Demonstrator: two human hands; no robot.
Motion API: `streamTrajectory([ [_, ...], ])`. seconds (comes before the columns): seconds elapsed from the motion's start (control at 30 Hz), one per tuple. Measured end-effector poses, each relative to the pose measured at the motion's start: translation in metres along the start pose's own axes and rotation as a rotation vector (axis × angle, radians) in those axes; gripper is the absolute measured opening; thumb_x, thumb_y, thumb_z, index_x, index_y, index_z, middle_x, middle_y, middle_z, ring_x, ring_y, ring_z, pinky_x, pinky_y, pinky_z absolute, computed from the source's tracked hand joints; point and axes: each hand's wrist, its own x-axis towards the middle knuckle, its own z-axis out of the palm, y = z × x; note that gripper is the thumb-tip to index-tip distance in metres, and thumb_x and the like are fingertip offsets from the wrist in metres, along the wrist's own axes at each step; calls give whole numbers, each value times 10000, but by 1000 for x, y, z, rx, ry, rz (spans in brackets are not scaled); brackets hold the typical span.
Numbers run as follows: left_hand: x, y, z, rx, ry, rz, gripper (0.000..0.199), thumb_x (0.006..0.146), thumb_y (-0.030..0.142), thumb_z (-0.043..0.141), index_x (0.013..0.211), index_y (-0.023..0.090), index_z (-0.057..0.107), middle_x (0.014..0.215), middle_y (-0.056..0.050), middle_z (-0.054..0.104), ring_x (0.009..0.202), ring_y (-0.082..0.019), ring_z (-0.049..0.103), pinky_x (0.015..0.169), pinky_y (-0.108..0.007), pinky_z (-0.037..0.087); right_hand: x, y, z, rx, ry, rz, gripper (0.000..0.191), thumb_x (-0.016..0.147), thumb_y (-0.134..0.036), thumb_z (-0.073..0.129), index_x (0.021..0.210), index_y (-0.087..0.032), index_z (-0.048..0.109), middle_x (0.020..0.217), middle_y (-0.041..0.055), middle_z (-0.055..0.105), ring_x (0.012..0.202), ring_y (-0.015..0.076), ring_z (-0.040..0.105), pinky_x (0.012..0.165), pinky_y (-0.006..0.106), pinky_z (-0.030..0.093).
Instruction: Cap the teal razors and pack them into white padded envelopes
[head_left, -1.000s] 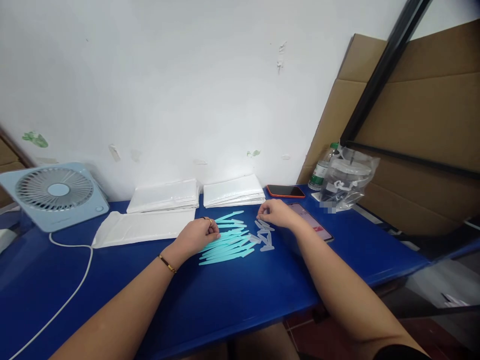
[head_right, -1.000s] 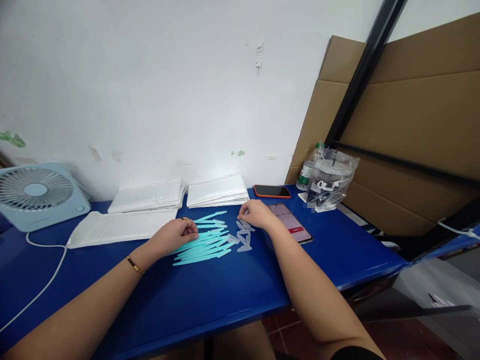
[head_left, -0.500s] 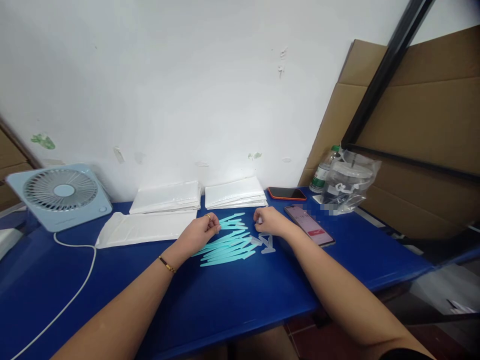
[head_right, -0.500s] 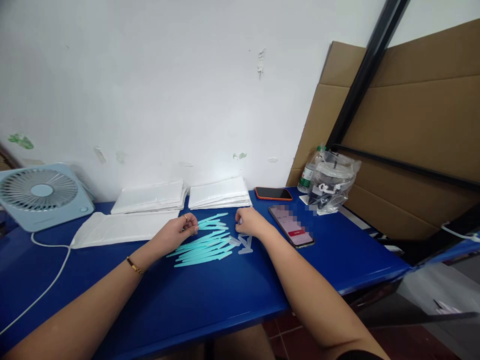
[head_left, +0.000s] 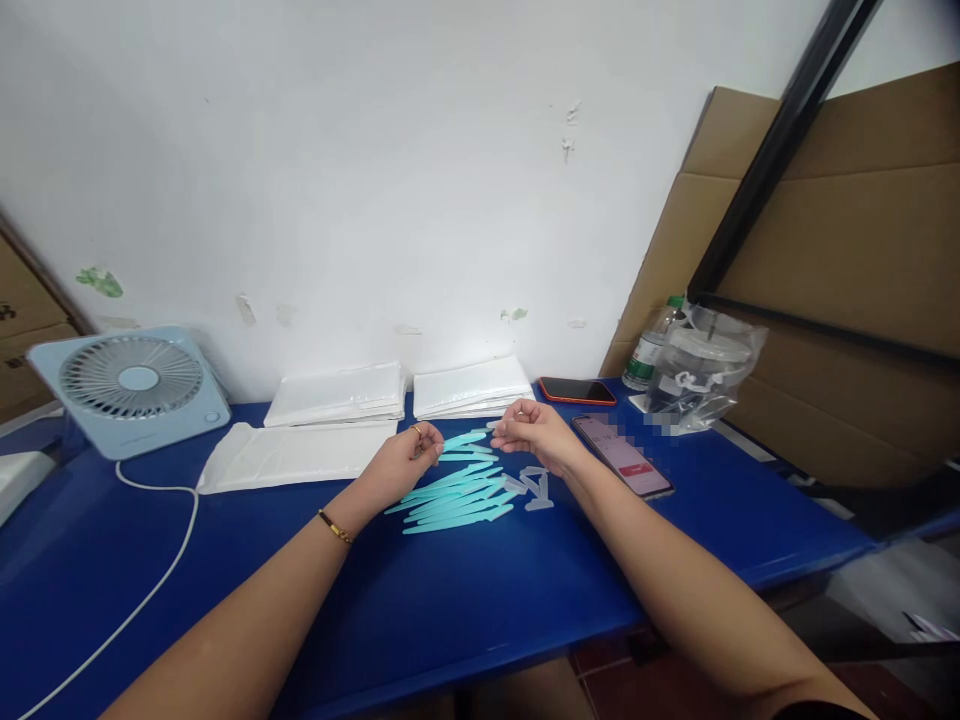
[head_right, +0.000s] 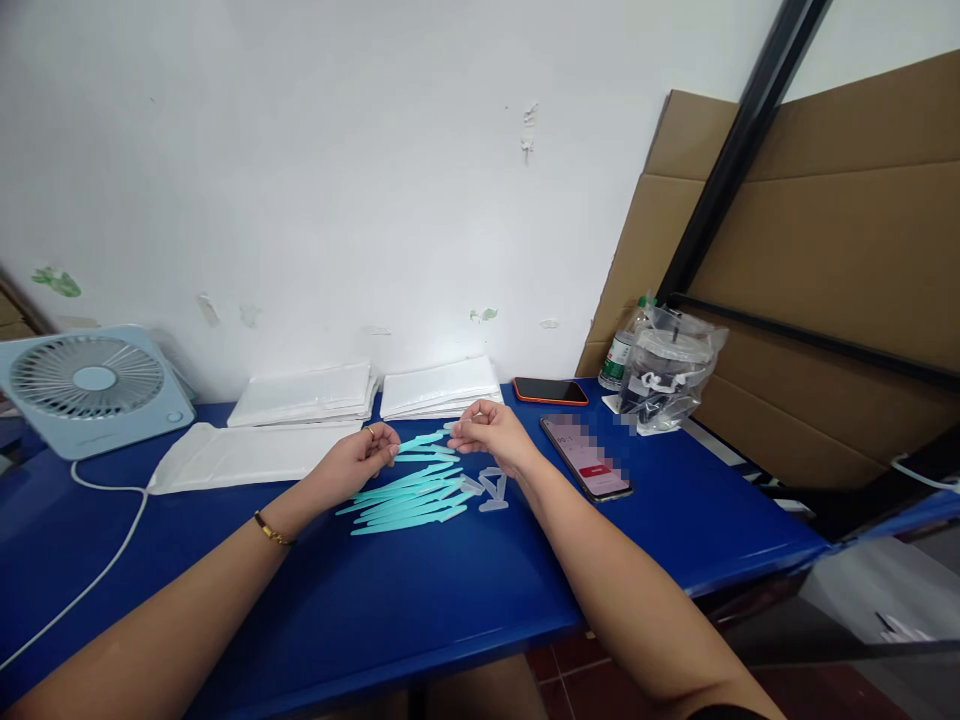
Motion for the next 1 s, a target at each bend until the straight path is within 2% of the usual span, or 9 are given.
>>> streamTrajectory([
  [0.17, 0, 1, 1, -8, 11, 3, 254, 844, 420, 430, 897, 195, 534, 728, 1, 600, 601, -123, 501, 567, -248, 401, -2, 0, 8, 94, 6, 98, 267, 658, -309, 763, 737, -140, 570, 694, 62, 696, 650, 177, 701, 551, 212, 553],
  [0.43, 1, 4, 3, -8, 14, 23, 231, 845, 404, 444, 886, 196, 537, 719, 6, 600, 600, -119, 495, 552, -238, 386, -3, 5, 19, 75, -59, 112, 286, 655, -342, 765, 740, -134, 587, 700, 61, 700, 636, 166, 694, 530, 199, 530],
  [0.53, 1, 5, 4, 18, -5, 31, 230, 847, 399, 440, 877, 198, 548, 730, 2, 603, 643, -132, 527, 585, -249, 408, -2, 8, 23, 3, -76, 90, 296, 633, -358, 767, 712, -137, 587, 666, 50, 688, 587, 149, 668, 465, 184, 467],
  [0.63, 1, 5, 3, 102, 79, 59, 231, 823, 380, 483, 958, 209, 559, 857, -18, 626, 790, -165, 573, 701, -282, 446, 5, 13, 20, -161, -28, -12, 265, 643, -360, 745, 691, -135, 614, 635, 28, 666, 517, 100, 592, 442, 180, 395],
  [0.73, 0, 5, 1, 254, 161, 94, 272, 778, 377, 548, 1000, 222, 572, 994, -35, 613, 926, -201, 569, 787, -312, 445, 15, 16, 5, -425, 101, -95, 229, 671, -357, 703, 715, -136, 667, 628, 19, 656, 546, 102, 560, 521, 212, 410],
  [0.87, -3, 3, 1, 377, 1, 60, 233, 767, 419, 549, 873, 224, 623, 904, -28, 618, 801, -196, 588, 672, -292, 442, 19, 8, -23, -864, 189, -159, 191, 729, -329, 634, 796, -174, 722, 696, 22, 679, 658, 147, 589, 601, 243, 414],
  [1.0, -2, 1, 5, 376, -109, 28, 193, 762, 396, 545, 797, 229, 636, 839, -15, 634, 740, -178, 586, 592, -264, 404, 10, -5, -42, -1131, 111, -96, 125, 701, -289, 665, 748, -185, 716, 770, 37, 692, 736, 175, 611, 627, 245, 412],
])
